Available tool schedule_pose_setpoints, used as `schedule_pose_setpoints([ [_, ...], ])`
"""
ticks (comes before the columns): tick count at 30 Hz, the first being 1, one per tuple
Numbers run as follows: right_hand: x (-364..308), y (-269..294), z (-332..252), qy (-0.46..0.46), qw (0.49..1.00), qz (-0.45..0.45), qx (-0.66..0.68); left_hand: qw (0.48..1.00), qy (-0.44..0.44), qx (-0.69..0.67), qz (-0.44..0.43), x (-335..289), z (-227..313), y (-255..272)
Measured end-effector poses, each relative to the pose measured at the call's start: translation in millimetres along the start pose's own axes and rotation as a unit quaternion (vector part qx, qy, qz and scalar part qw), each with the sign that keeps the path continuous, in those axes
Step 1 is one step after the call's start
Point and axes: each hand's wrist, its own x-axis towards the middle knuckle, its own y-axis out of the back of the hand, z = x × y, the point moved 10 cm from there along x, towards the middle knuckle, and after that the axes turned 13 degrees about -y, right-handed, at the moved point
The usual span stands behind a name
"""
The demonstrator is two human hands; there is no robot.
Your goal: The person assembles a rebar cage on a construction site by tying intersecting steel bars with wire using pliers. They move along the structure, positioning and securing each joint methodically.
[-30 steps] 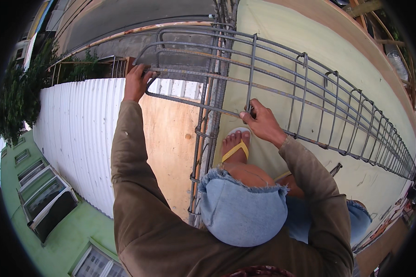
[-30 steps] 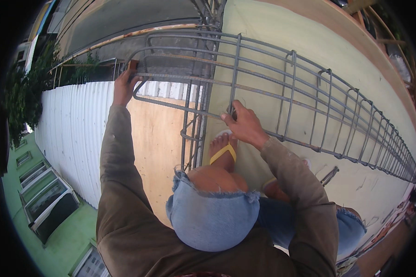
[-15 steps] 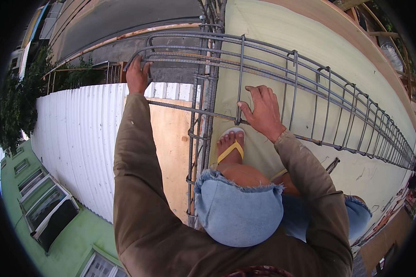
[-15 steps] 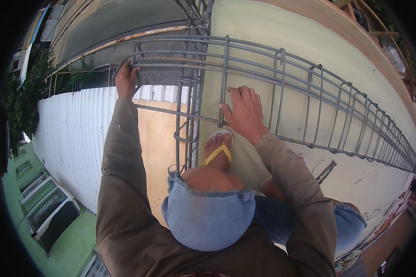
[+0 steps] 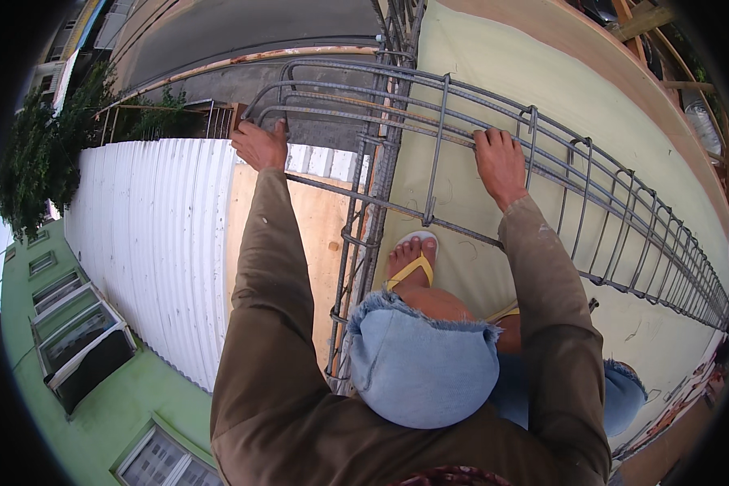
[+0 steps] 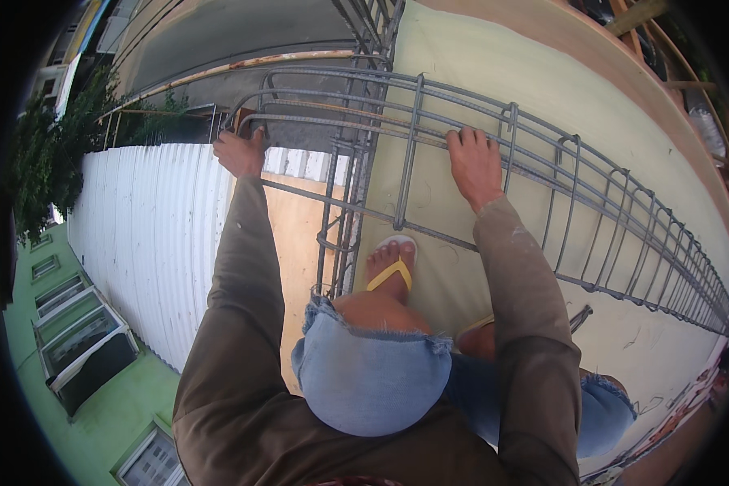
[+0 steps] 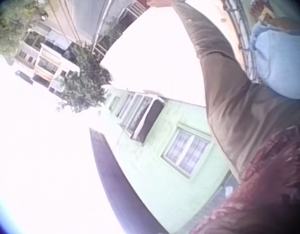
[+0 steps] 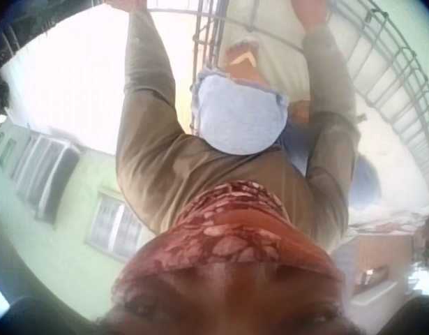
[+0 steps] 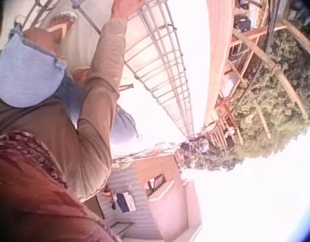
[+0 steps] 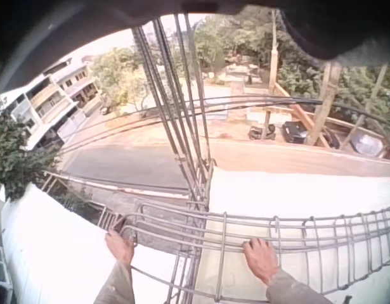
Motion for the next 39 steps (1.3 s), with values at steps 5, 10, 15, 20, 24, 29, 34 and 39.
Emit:
schedule_pose_setpoints([
  [5, 0.5, 4.8, -5.6, 0.061, 0.998, 0.029, -0.013, 0.980, -0.067, -0.050, -0.183, -12.8, 17.4, -34.5],
  [10, 5.6, 2.8, -1.5, 0.058, 0.998, -0.033, 0.019, 0.984, -0.054, -0.091, -0.143, 3.5, 26.0, -60.9],
  [15, 15.6, 9.1, 2.8, 0.037, 0.994, -0.077, 0.061, 0.984, -0.060, -0.083, -0.145, 6.5, 18.9, -69.6],
  [20, 30.7, 8.6, 12.2, 0.000, 0.979, -0.171, 0.109, 0.977, -0.106, -0.060, -0.177, 5.2, 11.8, -58.9],
  [24, 38.0, 1.9, 18.4, -0.025, 0.956, -0.256, 0.138, 0.976, -0.134, -0.027, -0.168, 5.8, 14.9, -42.4],
  [29, 39.0, -0.6, 21.1, -0.048, 0.944, -0.293, 0.144, 0.966, -0.153, 0.007, -0.207, 2.5, 14.1, -32.3],
  [34, 36.1, -5.4, 21.4, -0.060, 0.931, -0.338, 0.128, 0.955, -0.184, 0.028, -0.232, -12.0, 2.8, -21.8],
  [39, 29.1, -11.3, 19.8, -0.058, 0.920, -0.361, 0.143, 0.958, -0.201, -0.015, -0.206, -19.7, -7.7, -11.6],
])
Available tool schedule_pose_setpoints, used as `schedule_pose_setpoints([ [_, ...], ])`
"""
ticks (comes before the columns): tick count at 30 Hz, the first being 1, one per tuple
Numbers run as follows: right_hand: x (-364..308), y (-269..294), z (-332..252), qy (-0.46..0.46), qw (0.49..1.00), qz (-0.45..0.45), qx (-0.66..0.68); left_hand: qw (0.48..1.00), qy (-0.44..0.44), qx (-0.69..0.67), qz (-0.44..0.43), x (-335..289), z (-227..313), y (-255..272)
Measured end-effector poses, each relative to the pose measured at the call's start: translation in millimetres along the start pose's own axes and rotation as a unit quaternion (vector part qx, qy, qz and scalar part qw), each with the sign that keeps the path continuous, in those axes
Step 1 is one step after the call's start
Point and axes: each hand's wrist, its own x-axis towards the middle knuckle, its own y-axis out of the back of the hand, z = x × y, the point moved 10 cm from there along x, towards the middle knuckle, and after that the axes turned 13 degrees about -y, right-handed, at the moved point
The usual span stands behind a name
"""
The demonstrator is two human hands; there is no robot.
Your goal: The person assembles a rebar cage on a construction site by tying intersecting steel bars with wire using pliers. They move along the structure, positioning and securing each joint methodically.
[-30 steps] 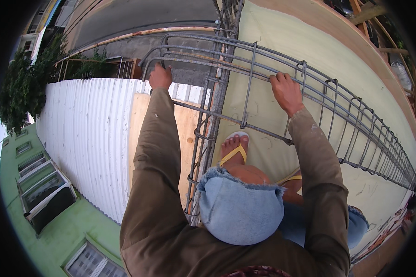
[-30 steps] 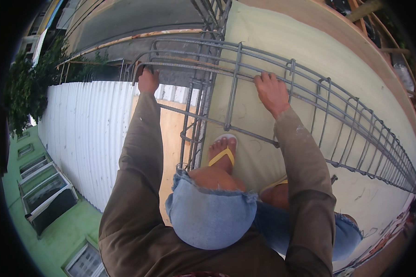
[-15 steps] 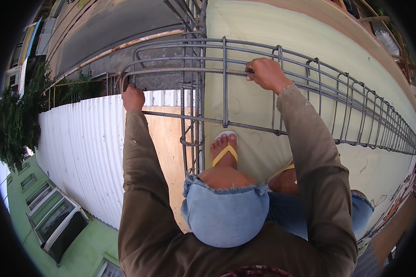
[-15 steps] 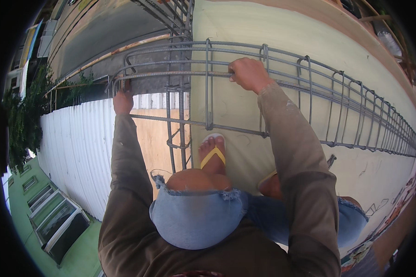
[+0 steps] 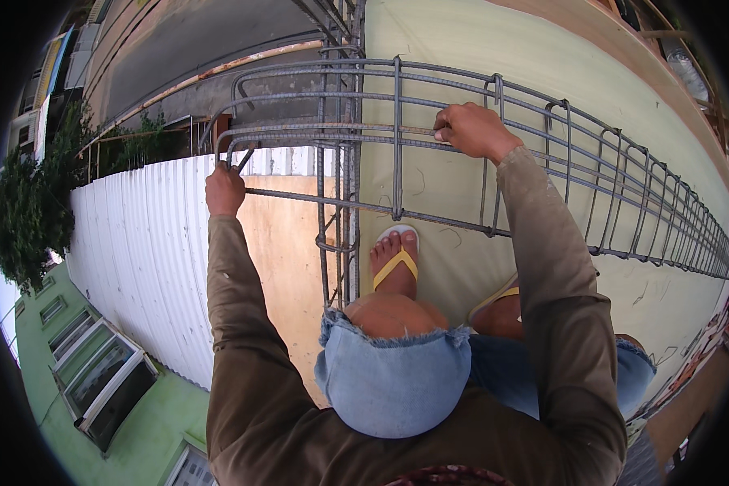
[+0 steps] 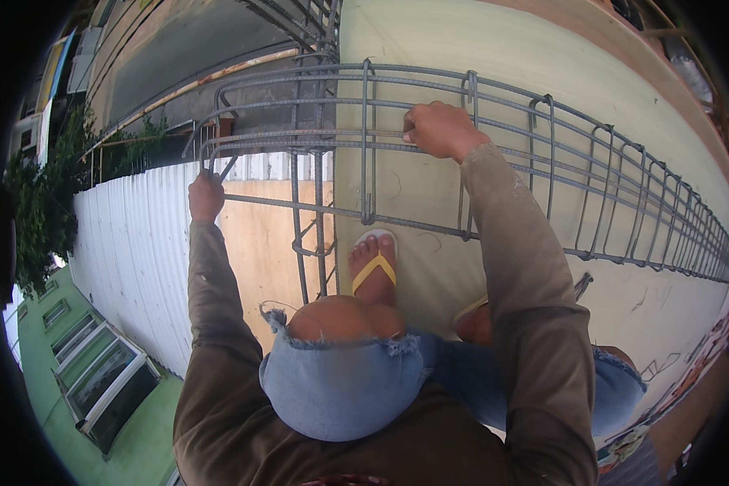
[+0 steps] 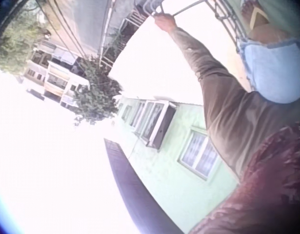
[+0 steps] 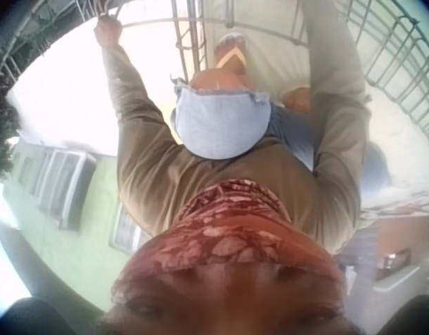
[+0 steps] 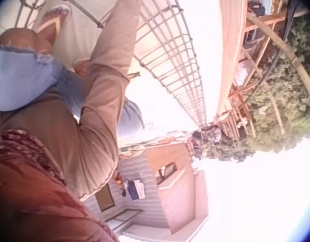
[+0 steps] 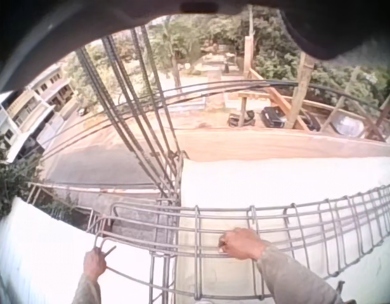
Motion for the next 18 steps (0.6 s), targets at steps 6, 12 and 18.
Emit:
schedule_pose_setpoints([
  [6, -24.7, 6.8, 12.8, 0.005, 0.979, 0.169, 0.113, 1.000, -0.010, -0.001, -0.013, -3.5, -9.5, -4.5],
  [12, -73.2, -14.3, 11.7, 0.055, 0.927, 0.371, 0.006, 0.996, -0.054, 0.042, -0.059, 12.9, -13.8, -21.4],
  [18, -65.7, -26.5, 7.0, 0.055, 0.890, 0.443, -0.093, 0.995, -0.026, 0.071, -0.059, 26.1, -28.9, -34.1],
])
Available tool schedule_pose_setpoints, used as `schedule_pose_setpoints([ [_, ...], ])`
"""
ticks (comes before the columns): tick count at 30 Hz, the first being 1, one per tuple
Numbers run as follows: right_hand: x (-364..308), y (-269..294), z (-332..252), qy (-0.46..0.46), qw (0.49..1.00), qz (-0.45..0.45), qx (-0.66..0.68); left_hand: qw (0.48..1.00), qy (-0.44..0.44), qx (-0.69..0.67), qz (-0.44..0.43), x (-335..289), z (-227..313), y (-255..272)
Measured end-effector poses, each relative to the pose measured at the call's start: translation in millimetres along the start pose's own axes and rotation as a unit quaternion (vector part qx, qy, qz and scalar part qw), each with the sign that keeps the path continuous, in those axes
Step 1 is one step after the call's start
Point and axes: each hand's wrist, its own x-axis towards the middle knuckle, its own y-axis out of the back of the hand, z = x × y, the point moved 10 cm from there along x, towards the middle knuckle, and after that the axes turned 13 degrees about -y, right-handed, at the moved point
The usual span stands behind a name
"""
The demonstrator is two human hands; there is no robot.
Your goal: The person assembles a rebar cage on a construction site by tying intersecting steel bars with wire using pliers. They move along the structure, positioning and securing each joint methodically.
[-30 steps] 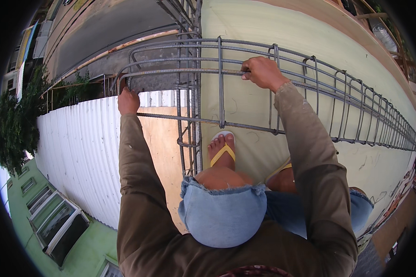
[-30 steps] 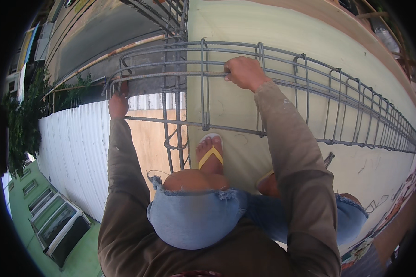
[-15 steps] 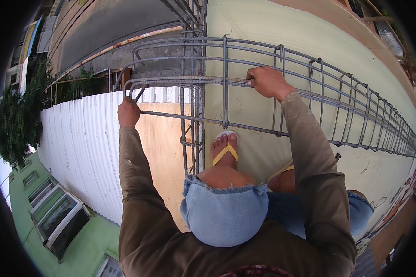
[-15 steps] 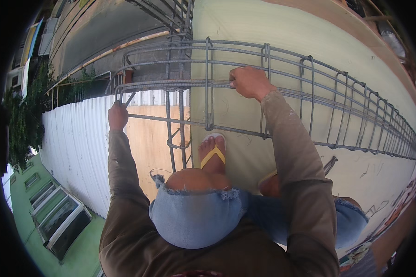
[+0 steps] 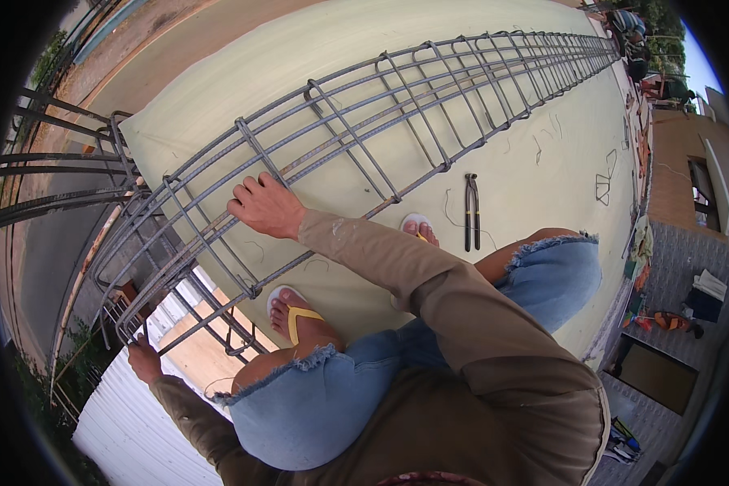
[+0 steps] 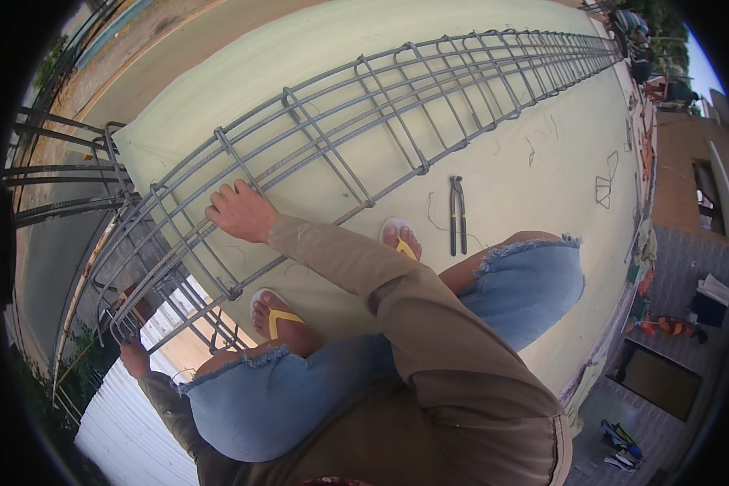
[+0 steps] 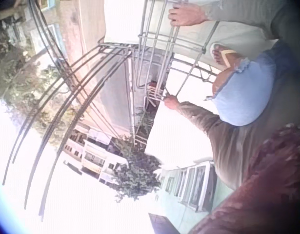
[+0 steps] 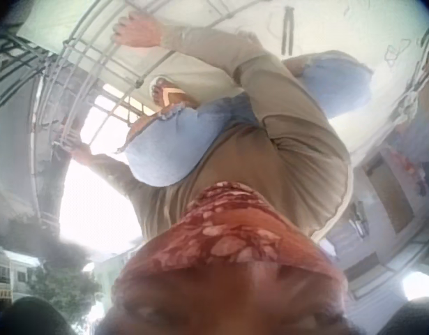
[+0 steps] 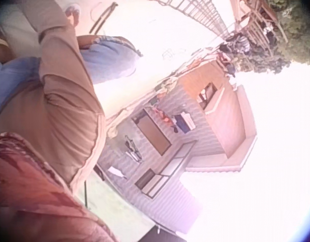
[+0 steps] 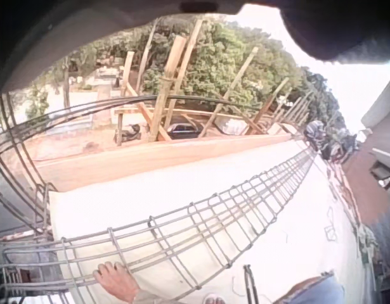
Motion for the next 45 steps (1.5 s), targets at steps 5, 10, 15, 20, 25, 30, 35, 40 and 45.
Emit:
schedule_pose_setpoints([
  [5, -2.2, 6.2, -4.8, 0.033, 0.999, 0.018, 0.012, 0.998, -0.012, -0.008, 0.066, -3.0, 0.3, 14.8],
  [10, -2.2, 13.6, -1.7, 0.002, 1.000, 0.014, 0.024, 0.996, 0.039, -0.017, 0.075, -18.2, 17.9, 44.6],
  [15, -3.6, 7.5, -2.2, -0.016, 0.997, -0.041, 0.068, 0.992, 0.049, -0.013, 0.117, -41.7, 34.1, 68.8],
  [20, -11.7, 1.9, -4.6, -0.018, 0.982, -0.136, 0.129, 0.986, 0.100, -0.053, 0.124, -70.0, 33.7, 62.0],
  [25, -16.2, -11.2, -8.6, -0.019, 0.963, -0.239, 0.121, 0.941, 0.103, -0.261, 0.191, -84.3, 20.6, 59.3],
  [30, -19.0, -10.8, -6.7, -0.037, 0.948, -0.257, 0.181, 0.831, 0.245, -0.484, 0.119, -100.6, 9.9, -2.4],
  [35, -24.4, -11.2, -5.5, -0.044, 0.948, -0.255, 0.187, 0.884, 0.271, -0.357, 0.134, -99.4, 22.7, 3.2],
  [40, -27.6, -6.0, -5.0, -0.052, 0.955, -0.224, 0.188, 0.942, 0.026, -0.121, 0.311, -119.0, 111.3, 65.2],
  [45, -28.3, -3.6, -4.0, -0.072, 0.958, -0.196, 0.198, 0.971, -0.179, -0.142, 0.067, -94.9, 162.1, 34.3],
])
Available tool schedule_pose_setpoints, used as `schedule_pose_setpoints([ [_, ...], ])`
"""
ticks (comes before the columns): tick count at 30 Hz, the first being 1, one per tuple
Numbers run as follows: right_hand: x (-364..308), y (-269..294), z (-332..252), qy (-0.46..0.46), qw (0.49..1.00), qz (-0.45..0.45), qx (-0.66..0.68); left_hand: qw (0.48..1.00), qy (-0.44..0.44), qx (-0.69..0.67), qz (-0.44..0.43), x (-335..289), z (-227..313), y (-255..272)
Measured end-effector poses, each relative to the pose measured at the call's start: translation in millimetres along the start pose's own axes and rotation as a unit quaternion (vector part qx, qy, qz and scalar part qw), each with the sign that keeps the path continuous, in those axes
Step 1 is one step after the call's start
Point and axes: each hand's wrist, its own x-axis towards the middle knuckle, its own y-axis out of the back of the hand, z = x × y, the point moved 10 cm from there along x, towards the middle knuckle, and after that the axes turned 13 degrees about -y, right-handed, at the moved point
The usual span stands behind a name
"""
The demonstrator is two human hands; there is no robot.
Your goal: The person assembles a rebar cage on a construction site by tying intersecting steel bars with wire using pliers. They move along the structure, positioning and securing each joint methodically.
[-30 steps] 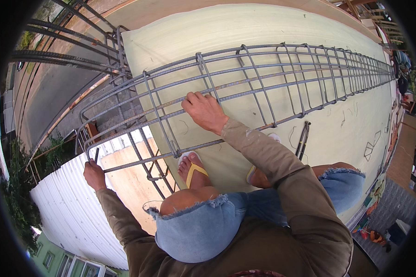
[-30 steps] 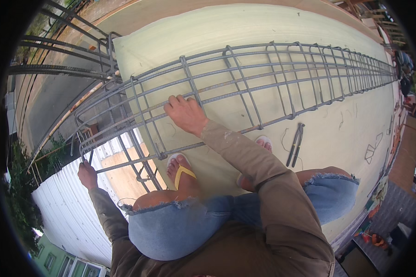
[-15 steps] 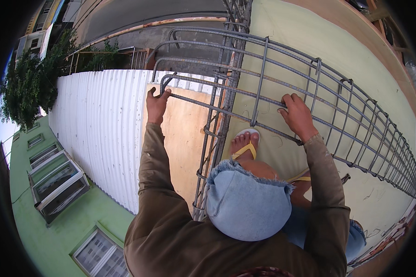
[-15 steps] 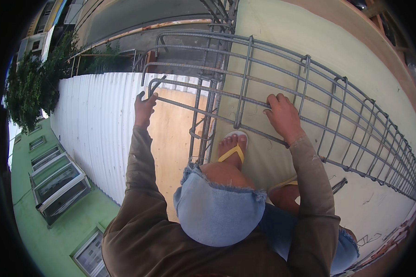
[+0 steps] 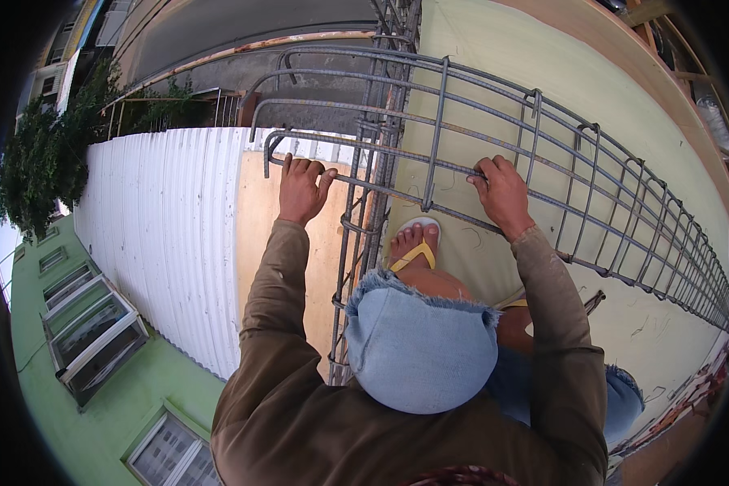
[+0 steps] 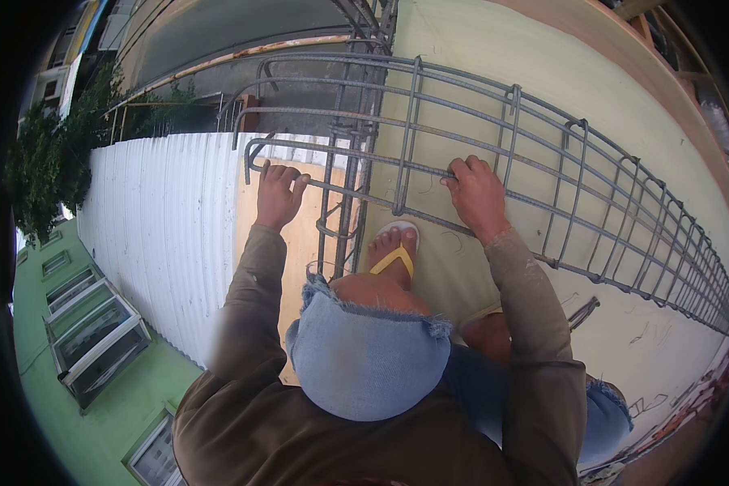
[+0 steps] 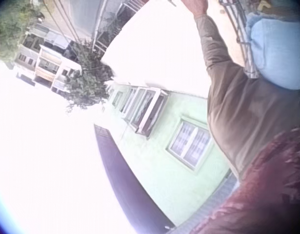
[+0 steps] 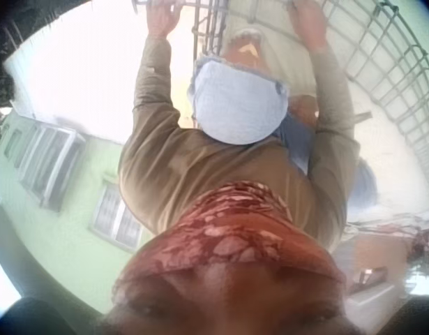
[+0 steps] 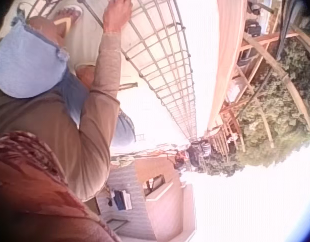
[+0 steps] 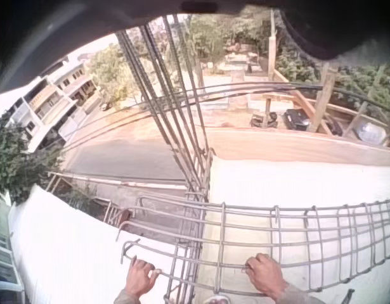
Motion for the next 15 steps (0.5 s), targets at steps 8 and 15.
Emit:
schedule_pose_setpoints([
  [8, 7.7, 2.1, 7.8, -0.035, 0.999, 0.001, 0.009, 0.999, -0.037, 0.011, -0.001, -14.5, 15.2, 10.8],
  [15, 13.5, 1.8, 3.7, -0.033, 0.999, -0.025, -0.022, 0.996, -0.007, -0.016, 0.088, -20.3, 8.8, 19.2],
])
